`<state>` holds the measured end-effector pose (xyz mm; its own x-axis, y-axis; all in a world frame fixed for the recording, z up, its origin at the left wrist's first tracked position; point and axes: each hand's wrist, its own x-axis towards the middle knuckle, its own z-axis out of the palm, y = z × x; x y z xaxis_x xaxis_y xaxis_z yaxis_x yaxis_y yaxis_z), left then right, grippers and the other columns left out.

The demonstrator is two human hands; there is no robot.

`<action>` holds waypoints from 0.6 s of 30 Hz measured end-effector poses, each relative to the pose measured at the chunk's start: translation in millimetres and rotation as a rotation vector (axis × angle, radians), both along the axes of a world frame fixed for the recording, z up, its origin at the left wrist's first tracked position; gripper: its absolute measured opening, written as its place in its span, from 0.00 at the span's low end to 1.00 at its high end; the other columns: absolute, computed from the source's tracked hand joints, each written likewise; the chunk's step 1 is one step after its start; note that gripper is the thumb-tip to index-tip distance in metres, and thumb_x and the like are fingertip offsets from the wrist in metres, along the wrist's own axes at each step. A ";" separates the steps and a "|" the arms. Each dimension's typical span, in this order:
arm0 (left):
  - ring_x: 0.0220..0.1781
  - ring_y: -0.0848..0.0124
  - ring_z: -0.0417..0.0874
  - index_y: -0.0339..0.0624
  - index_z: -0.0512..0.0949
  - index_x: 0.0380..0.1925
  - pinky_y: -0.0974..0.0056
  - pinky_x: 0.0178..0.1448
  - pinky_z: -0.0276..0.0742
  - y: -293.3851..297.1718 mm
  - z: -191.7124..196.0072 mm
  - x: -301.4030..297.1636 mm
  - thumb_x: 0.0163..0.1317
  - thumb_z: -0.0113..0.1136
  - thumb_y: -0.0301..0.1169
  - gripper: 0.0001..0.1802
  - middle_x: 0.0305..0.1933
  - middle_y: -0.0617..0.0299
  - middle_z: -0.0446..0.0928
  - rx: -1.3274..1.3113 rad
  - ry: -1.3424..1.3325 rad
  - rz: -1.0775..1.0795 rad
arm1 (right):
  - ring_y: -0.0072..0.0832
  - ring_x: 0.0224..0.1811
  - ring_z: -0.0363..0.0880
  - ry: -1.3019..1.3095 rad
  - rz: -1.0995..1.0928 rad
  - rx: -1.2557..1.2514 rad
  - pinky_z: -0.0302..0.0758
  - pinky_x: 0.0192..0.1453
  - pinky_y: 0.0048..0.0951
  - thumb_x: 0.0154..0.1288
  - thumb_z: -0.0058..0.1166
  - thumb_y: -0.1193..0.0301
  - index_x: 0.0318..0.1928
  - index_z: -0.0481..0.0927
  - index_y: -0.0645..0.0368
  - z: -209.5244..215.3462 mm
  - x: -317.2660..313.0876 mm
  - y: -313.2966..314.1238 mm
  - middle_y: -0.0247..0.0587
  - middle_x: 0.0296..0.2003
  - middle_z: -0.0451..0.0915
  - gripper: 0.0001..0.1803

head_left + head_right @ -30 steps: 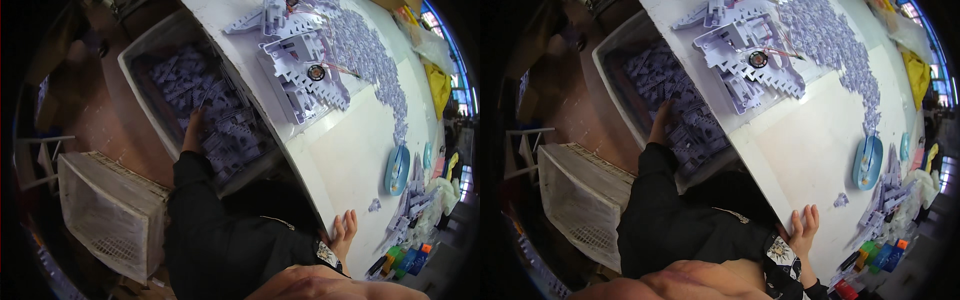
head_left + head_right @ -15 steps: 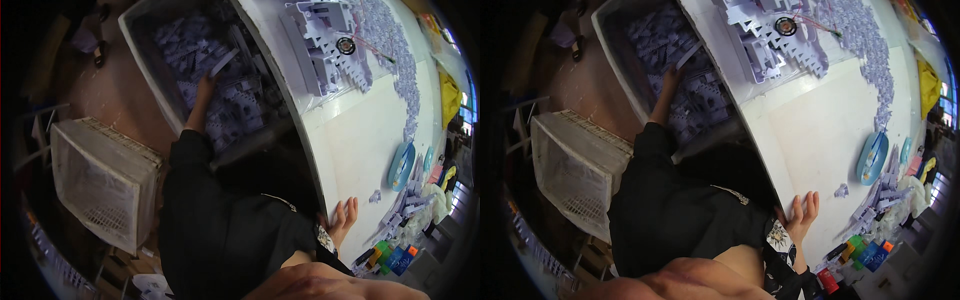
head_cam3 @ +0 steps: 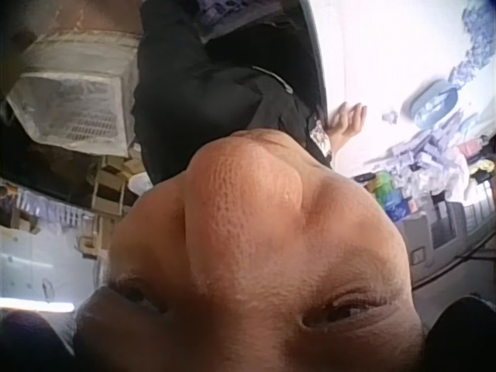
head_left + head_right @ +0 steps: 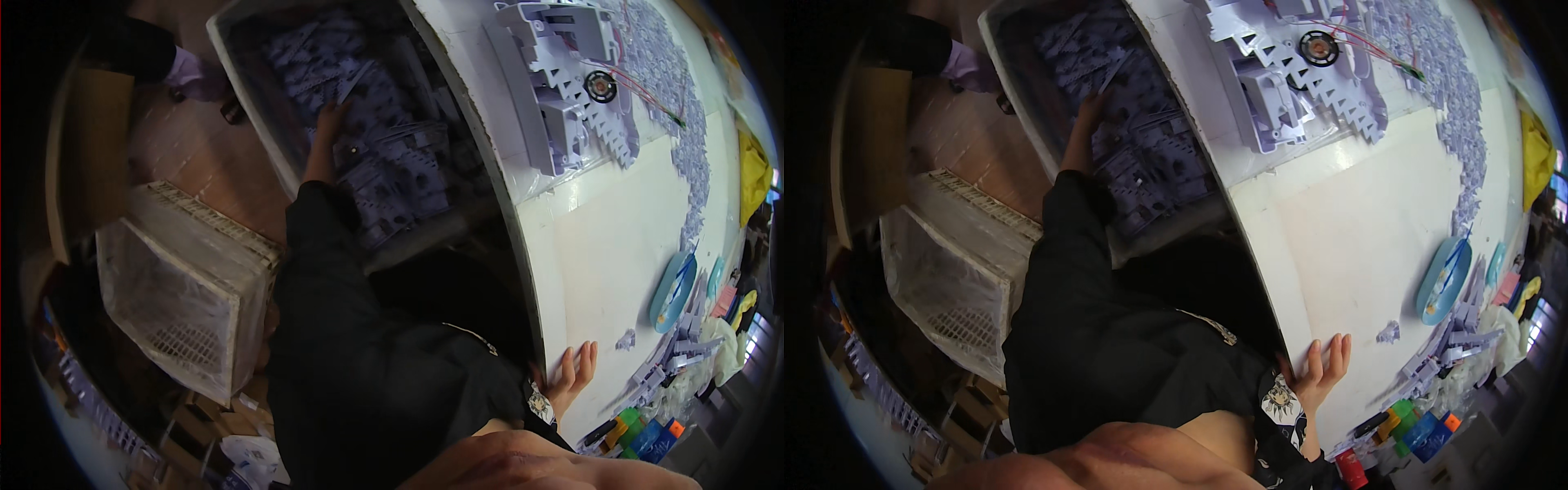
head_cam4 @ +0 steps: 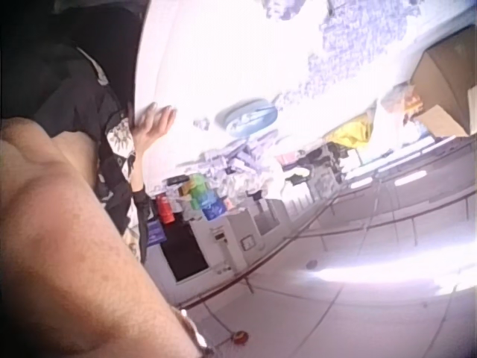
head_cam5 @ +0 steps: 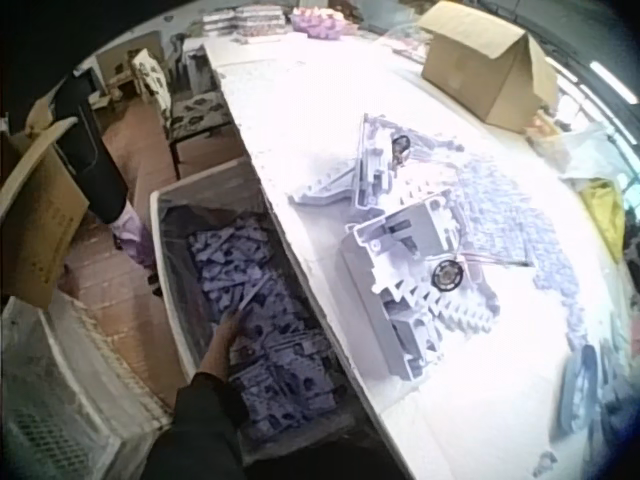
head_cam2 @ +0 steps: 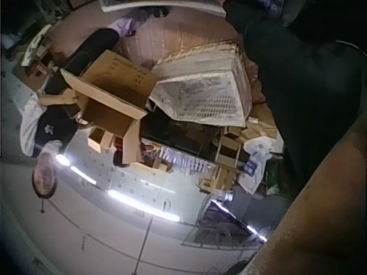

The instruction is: The person assembles plastic toy components with internal wiring by hand, applying adhesive with a brush.

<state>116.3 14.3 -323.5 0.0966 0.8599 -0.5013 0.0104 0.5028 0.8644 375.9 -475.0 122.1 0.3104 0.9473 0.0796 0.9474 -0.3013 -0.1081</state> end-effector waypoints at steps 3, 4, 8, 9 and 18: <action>0.46 0.62 0.80 0.32 0.74 0.53 0.58 0.42 0.82 15.4 3.0 -0.4 0.59 0.63 0.46 0.30 0.48 0.50 0.77 0.077 0.167 -0.126 | 0.59 0.69 0.56 -0.013 0.003 -0.002 0.61 0.69 0.56 0.47 0.74 0.69 0.63 0.62 0.50 -0.6 0.8 -0.6 0.55 0.65 0.58 0.44; 0.50 0.60 0.80 0.32 0.74 0.54 0.58 0.47 0.79 18.8 2.4 1.1 0.59 0.63 0.50 0.33 0.48 0.49 0.78 0.149 0.276 -0.166 | 0.59 0.69 0.56 -0.020 0.010 -0.004 0.60 0.69 0.56 0.47 0.74 0.69 0.63 0.62 0.50 -1.1 1.7 -2.0 0.56 0.65 0.58 0.44; 0.47 0.59 0.79 0.32 0.72 0.54 0.56 0.49 0.77 40.9 -6.0 -5.1 0.60 0.63 0.45 0.30 0.51 0.53 0.76 0.054 0.216 0.000 | 0.59 0.69 0.56 -0.044 0.015 -0.012 0.61 0.69 0.56 0.47 0.74 0.68 0.63 0.61 0.50 -1.1 2.1 -1.7 0.56 0.65 0.58 0.44; 0.50 0.59 0.77 0.32 0.70 0.55 0.56 0.51 0.77 43.7 -5.4 -5.1 0.62 0.61 0.44 0.30 0.53 0.52 0.74 0.130 0.166 -0.057 | 0.59 0.69 0.56 -0.050 0.007 -0.015 0.61 0.69 0.56 0.47 0.74 0.68 0.63 0.61 0.50 -1.3 1.5 -1.5 0.56 0.65 0.58 0.44; 0.56 0.50 0.76 0.35 0.66 0.59 0.48 0.55 0.79 38.9 71.1 -61.2 0.68 0.54 0.35 0.23 0.54 0.49 0.75 0.552 -0.115 -0.013 | 0.59 0.68 0.56 0.012 0.009 0.005 0.61 0.68 0.56 0.47 0.73 0.71 0.64 0.61 0.51 1.9 0.4 2.1 0.54 0.65 0.57 0.45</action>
